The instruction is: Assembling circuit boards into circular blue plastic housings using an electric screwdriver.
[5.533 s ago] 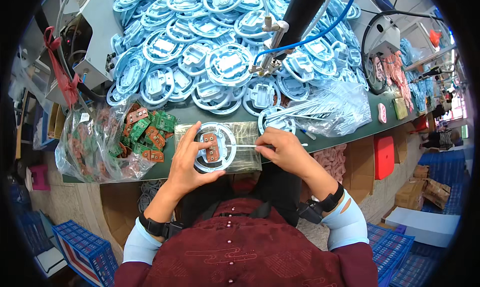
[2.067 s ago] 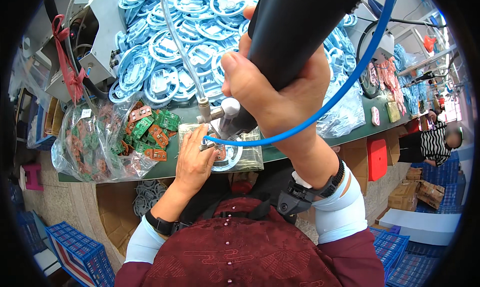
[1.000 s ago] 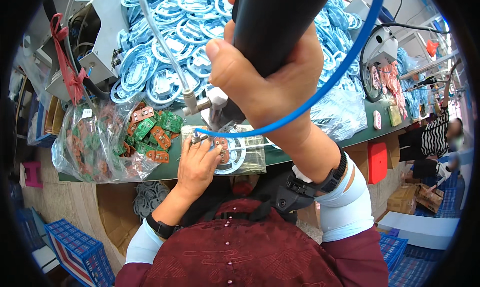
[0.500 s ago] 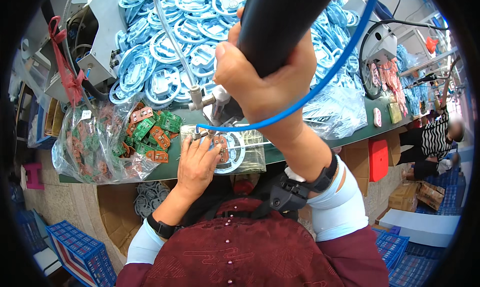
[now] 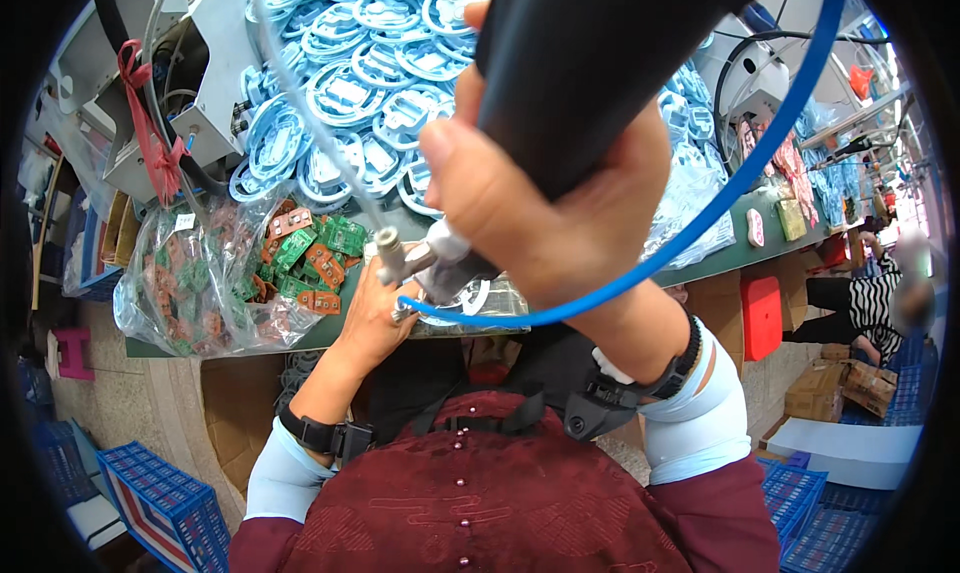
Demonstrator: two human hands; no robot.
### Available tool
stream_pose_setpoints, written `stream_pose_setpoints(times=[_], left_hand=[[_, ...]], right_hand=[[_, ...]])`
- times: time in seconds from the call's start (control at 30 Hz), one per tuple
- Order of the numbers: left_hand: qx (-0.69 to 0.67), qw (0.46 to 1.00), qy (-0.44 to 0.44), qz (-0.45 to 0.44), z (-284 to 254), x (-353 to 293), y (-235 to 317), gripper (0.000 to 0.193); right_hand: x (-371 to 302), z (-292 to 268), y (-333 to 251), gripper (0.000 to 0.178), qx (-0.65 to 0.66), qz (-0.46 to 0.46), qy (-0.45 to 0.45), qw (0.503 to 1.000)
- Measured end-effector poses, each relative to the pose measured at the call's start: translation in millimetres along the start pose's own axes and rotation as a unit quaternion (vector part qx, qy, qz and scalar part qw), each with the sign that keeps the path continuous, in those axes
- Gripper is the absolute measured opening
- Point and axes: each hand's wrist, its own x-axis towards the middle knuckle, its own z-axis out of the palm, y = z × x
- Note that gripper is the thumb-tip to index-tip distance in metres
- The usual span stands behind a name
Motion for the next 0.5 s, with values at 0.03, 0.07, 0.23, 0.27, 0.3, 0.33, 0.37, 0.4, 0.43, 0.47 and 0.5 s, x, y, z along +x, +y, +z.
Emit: stream_pose_setpoints(times=[0.03, 0.07, 0.23, 0.27, 0.3, 0.33, 0.37, 0.4, 0.43, 0.47, 0.5], left_hand=[[-0.001, 1.0, -0.002, -0.001, -1, 1, 0, 0.035], [0.012, 1.0, -0.007, 0.009, -1, 1, -1, 0.035], [0.022, 0.999, -0.047, 0.007, 3, -3, -5, 0.034], [0.022, 0.999, -0.048, 0.007, 3, -3, -5, 0.034], [0.018, 0.999, -0.046, 0.005, 2, -2, -4, 0.033], [0.014, 0.999, -0.045, 0.004, 1, -2, -3, 0.032], [0.013, 0.999, -0.046, 0.004, 1, -2, -3, 0.032], [0.013, 0.999, -0.041, 0.007, 1, -2, -3, 0.033], [0.013, 0.999, -0.037, 0.009, 1, -2, -3, 0.033], [0.012, 0.999, -0.037, 0.009, 1, -2, -3, 0.033], [0.014, 0.999, -0.036, 0.01, 1, -2, -3, 0.033]], right_hand=[[-3, -2, 5, 0.049, 0.006, -0.012, -0.029, 0.999], [-5, -2, 8, 0.049, 0.002, -0.02, -0.026, 0.999], [-6, 0, 13, 0.049, 0.003, -0.008, -0.014, 1.0], [-7, 0, 14, 0.049, 0.002, -0.009, -0.015, 1.0], [-7, 0, 15, 0.048, 0.0, -0.011, -0.016, 1.0], [-8, 0, 16, 0.048, 0.0, -0.01, -0.016, 1.0], [-8, 0, 17, 0.048, 0.005, -0.008, -0.016, 1.0], [-8, 0, 17, 0.047, 0.01, -0.006, -0.016, 1.0], [-8, 0, 17, 0.047, 0.01, -0.006, -0.016, 1.0], [-8, 0, 17, 0.047, 0.011, -0.004, -0.011, 1.0], [-8, 0, 17, 0.047, 0.013, -0.003, -0.005, 1.0]])
